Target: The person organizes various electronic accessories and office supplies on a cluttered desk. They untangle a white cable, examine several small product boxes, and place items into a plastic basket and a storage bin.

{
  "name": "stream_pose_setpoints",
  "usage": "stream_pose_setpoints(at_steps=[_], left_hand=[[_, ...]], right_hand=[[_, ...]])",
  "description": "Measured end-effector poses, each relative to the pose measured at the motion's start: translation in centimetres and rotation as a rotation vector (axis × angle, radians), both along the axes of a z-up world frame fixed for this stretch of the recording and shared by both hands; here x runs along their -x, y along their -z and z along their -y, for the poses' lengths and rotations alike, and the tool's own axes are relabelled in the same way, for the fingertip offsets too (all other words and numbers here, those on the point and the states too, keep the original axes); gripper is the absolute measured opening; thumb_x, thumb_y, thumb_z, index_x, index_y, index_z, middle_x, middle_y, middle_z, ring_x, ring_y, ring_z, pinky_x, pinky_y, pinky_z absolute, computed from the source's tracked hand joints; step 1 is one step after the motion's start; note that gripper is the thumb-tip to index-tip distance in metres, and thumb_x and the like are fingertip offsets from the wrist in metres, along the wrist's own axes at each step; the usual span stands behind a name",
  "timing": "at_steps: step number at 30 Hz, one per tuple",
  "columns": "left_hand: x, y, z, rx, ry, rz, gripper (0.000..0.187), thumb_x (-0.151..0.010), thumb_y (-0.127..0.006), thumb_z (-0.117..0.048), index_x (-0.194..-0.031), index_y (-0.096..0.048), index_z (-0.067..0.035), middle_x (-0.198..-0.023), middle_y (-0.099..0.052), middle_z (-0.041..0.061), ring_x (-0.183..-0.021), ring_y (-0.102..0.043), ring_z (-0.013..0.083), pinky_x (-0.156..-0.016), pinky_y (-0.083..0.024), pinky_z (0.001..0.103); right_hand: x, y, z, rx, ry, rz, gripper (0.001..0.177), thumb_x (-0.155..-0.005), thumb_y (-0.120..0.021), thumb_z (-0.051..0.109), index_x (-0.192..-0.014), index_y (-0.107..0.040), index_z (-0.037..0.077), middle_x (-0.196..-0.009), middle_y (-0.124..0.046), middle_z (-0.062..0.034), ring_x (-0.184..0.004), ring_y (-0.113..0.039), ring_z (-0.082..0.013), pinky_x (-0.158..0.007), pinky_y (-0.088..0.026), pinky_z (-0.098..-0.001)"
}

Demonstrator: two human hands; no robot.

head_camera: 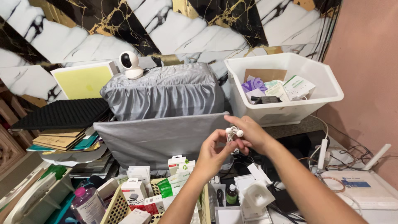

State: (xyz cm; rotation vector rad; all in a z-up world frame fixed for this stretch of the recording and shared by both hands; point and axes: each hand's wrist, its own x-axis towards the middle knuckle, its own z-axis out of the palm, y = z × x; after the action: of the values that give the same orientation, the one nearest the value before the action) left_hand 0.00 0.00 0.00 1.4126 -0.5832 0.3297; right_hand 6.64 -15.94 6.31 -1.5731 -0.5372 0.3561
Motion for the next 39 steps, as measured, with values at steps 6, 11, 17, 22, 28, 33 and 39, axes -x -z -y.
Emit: stream_pose_setpoints(at_steps=[6, 11, 17, 22, 28, 33, 39], left_hand=[[-0.6, -0.3, 0.2, -0.076, -0.007, 0.022, 0.014, -0.097, -0.073, -0.013, -0.103, -0.066, -0.002, -0.099, -0.071, 0.0, -0.094, -0.068, 0.0083, -0.088, -0.056, 0.026], [-2.6, 0.3, -0.6, -0.048, 0.0, 0.012, 0.02, -0.095, -0.075, -0.01, -0.109, -0.064, -0.001, -0.094, -0.069, 0.0, -0.087, -0.063, 0.0087, -0.079, -0.051, 0.025], [-1.8, -1.6, -2.7, -0.364, -0.284, -0.029, 0.015, -0.092, -0.075, -0.017, -0.097, -0.075, -0.002, -0.089, -0.079, 0.001, -0.08, -0.073, 0.0047, -0.074, -0.057, 0.024], [-0.3, -2.4, -3.3, -0.483, -0.521, 0.041, 0.02, -0.083, -0.081, -0.025, -0.09, -0.078, -0.007, -0.083, -0.072, 0.005, -0.062, -0.06, 0.0101, -0.059, -0.049, 0.029], [-0.4, -2.4, -5.4, -0.531, -0.559, 0.013, 0.026, -0.078, -0.085, -0.034, -0.089, -0.08, -0.01, -0.085, -0.073, 0.002, -0.058, -0.055, 0.0101, -0.054, -0.047, 0.029], [-0.4, -4.7, -7.3, -0.66, -0.589, -0.026, 0.029, -0.078, -0.086, -0.038, -0.088, -0.081, -0.011, -0.08, -0.071, 0.001, -0.059, -0.053, 0.0102, -0.054, -0.043, 0.029], [-1.3, -3.5, -7.6, -0.473, -0.427, 0.038, 0.031, -0.081, -0.084, -0.035, -0.092, -0.08, -0.007, -0.086, -0.069, -0.001, -0.068, -0.056, 0.0068, -0.06, -0.048, 0.024]], right_hand=[[-1.2, 3.0, -1.2, -0.221, 0.332, 0.041, 0.043, -0.088, -0.069, 0.03, -0.058, -0.063, 0.001, -0.045, -0.055, -0.0064, -0.031, -0.044, -0.0118, -0.031, -0.031, -0.0271], [-2.5, 3.9, -1.0, -0.259, 0.251, 0.079, 0.04, -0.094, -0.067, 0.029, -0.06, -0.062, 0.008, -0.053, -0.058, 0.0011, -0.041, -0.048, -0.0056, -0.038, -0.034, -0.0232], [-3.1, 3.6, -1.7, 0.1, 0.285, 0.578, 0.053, -0.105, -0.057, 0.035, -0.065, -0.064, 0.001, -0.059, -0.058, -0.0055, -0.052, -0.052, -0.0135, -0.05, -0.04, -0.0325], [-2.8, 4.0, -3.0, 0.185, 0.266, 1.041, 0.047, -0.104, -0.051, 0.032, -0.073, -0.069, 0.001, -0.077, -0.062, -0.0137, -0.069, -0.062, -0.0282, -0.064, -0.047, -0.0394], [-2.2, 3.8, -4.7, 0.138, -0.076, 0.429, 0.047, -0.101, -0.04, 0.045, -0.094, -0.067, 0.007, -0.067, -0.069, -0.0022, -0.057, -0.071, -0.015, -0.06, -0.052, -0.0319], [-2.7, 3.9, -5.4, 0.122, -0.097, 0.096, 0.061, -0.103, -0.041, 0.055, -0.083, -0.068, 0.005, -0.061, -0.057, -0.003, -0.049, -0.048, -0.0107, -0.049, -0.035, -0.0294], [-3.0, 7.4, -6.8, -0.103, 0.04, 0.129, 0.066, -0.104, -0.042, 0.062, -0.079, -0.063, 0.004, -0.067, -0.054, 0.0004, -0.058, -0.05, -0.0091, -0.056, -0.042, -0.0265]])
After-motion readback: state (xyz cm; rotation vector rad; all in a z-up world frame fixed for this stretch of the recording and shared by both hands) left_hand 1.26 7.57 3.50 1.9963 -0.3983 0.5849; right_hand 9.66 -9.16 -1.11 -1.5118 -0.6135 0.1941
